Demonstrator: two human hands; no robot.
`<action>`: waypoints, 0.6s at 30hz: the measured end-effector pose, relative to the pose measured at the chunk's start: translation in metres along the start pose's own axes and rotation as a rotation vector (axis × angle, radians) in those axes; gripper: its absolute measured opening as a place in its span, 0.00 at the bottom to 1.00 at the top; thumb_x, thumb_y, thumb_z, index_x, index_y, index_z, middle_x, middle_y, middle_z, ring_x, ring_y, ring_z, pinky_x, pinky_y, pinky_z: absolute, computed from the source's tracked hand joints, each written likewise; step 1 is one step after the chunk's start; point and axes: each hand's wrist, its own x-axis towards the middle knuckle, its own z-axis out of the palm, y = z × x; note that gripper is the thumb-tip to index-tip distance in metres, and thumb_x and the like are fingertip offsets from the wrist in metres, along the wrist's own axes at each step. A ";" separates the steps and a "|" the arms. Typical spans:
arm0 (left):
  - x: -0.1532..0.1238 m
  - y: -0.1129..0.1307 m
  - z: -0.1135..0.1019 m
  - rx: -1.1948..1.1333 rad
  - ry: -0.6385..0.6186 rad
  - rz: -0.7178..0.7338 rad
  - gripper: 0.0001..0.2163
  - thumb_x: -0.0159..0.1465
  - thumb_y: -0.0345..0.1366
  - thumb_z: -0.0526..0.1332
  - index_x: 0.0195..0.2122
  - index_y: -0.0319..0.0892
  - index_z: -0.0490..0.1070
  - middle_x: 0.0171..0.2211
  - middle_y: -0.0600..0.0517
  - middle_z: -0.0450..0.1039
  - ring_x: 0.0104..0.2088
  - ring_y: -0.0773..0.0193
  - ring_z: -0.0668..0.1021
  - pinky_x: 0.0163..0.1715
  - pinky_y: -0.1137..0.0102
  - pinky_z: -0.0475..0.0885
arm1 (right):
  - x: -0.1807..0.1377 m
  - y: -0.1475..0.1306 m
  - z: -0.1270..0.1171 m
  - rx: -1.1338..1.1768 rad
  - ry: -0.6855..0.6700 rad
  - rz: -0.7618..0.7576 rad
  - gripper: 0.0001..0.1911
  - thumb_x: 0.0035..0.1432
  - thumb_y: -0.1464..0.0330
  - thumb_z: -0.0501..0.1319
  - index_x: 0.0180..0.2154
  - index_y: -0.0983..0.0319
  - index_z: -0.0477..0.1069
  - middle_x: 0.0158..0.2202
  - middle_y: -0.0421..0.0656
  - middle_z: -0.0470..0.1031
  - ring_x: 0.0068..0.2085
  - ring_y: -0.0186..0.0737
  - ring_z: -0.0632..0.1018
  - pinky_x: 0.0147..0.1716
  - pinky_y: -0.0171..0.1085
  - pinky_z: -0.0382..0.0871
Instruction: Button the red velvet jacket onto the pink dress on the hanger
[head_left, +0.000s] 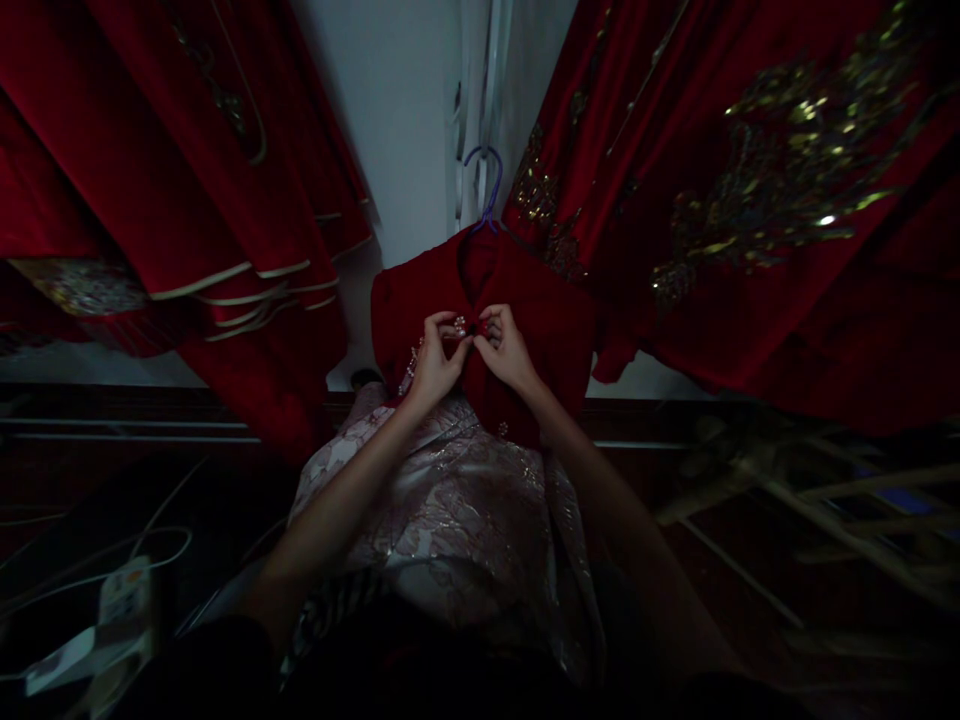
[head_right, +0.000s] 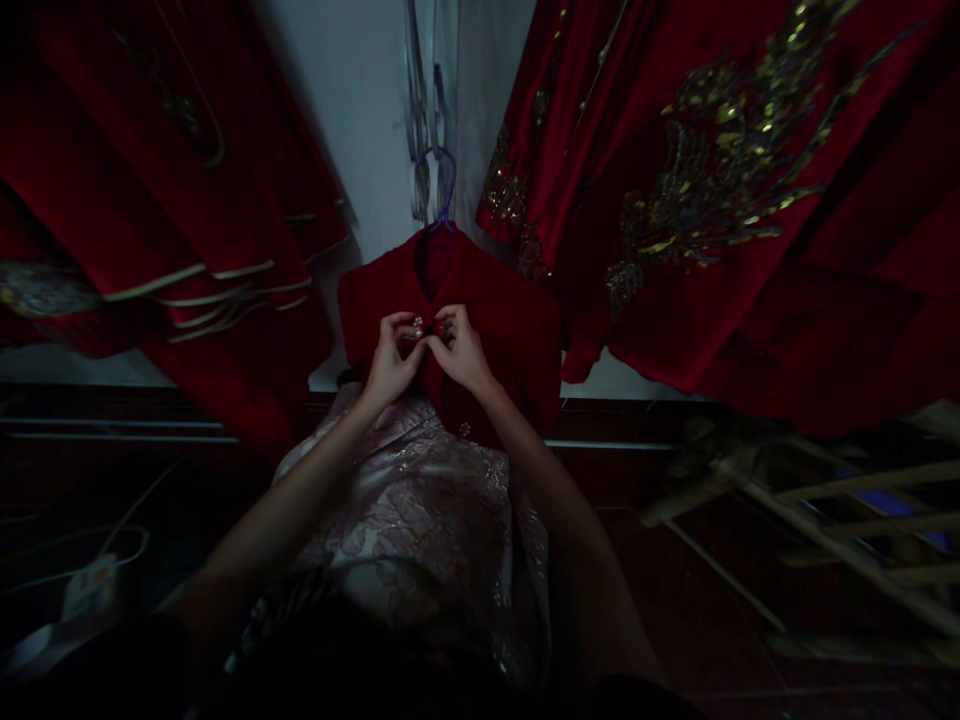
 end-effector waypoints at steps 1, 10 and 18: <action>-0.003 -0.002 0.004 -0.040 0.028 -0.009 0.15 0.60 0.34 0.60 0.47 0.45 0.58 0.40 0.49 0.70 0.40 0.66 0.76 0.45 0.68 0.70 | -0.001 -0.001 0.000 0.007 -0.015 0.002 0.16 0.52 0.67 0.58 0.42 0.56 0.54 0.34 0.39 0.67 0.33 0.35 0.72 0.30 0.34 0.66; 0.000 -0.009 0.005 -0.200 0.050 -0.186 0.06 0.61 0.32 0.58 0.39 0.43 0.62 0.39 0.50 0.73 0.41 0.65 0.77 0.47 0.66 0.71 | -0.003 0.006 -0.007 0.054 -0.064 -0.001 0.13 0.57 0.64 0.56 0.44 0.55 0.56 0.40 0.42 0.69 0.37 0.35 0.73 0.30 0.33 0.69; 0.005 -0.006 0.000 -0.131 -0.038 -0.126 0.05 0.62 0.32 0.57 0.39 0.43 0.66 0.41 0.48 0.74 0.44 0.64 0.76 0.51 0.64 0.69 | -0.003 -0.003 -0.011 -0.038 -0.085 -0.067 0.10 0.59 0.64 0.56 0.43 0.56 0.59 0.42 0.44 0.71 0.38 0.37 0.75 0.31 0.35 0.71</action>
